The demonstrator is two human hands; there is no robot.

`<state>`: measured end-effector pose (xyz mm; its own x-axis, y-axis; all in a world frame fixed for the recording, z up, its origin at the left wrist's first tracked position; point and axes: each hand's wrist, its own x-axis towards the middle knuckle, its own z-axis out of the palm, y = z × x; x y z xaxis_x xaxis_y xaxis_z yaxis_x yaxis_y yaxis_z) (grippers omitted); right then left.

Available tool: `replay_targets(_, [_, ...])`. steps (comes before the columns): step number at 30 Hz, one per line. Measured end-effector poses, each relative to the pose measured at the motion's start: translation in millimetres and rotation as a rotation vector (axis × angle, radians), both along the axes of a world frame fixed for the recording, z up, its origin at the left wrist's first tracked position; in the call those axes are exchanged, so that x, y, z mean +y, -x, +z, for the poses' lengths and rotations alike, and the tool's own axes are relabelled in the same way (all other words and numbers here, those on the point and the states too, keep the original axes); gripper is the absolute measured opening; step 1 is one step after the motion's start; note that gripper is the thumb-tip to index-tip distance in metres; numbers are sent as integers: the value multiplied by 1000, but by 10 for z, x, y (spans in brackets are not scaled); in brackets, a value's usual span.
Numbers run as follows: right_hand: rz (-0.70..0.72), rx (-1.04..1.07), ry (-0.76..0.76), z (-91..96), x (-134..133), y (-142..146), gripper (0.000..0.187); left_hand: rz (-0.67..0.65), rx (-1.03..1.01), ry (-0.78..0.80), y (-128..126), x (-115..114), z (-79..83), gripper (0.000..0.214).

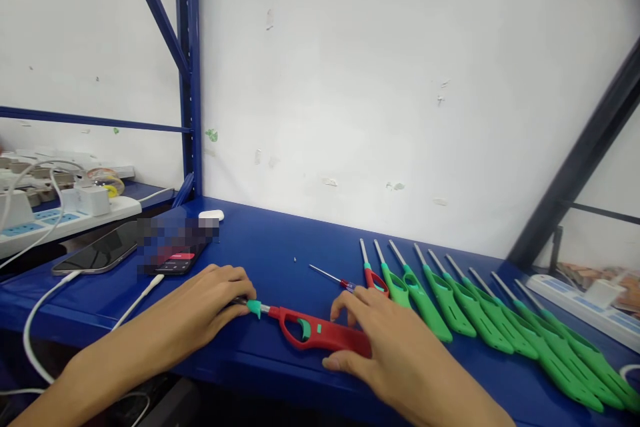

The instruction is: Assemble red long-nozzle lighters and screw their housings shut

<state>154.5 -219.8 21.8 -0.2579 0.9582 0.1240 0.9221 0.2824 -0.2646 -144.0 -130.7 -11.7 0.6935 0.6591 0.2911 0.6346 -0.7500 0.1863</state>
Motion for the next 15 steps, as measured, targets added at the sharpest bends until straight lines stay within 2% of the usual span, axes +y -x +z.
replay_targets(6, [88,115,104,-82,33,39,24,-27,-67,-87,-173,-1,-86,20])
replay_targets(11, [100,129,85,34,0,-39,21,-54,-184,-229,-226,-58,-96,21])
replay_targets(15, [121,152,75,157,-40,-49,26,-147,-255,-338,-290,-131,-65,29])
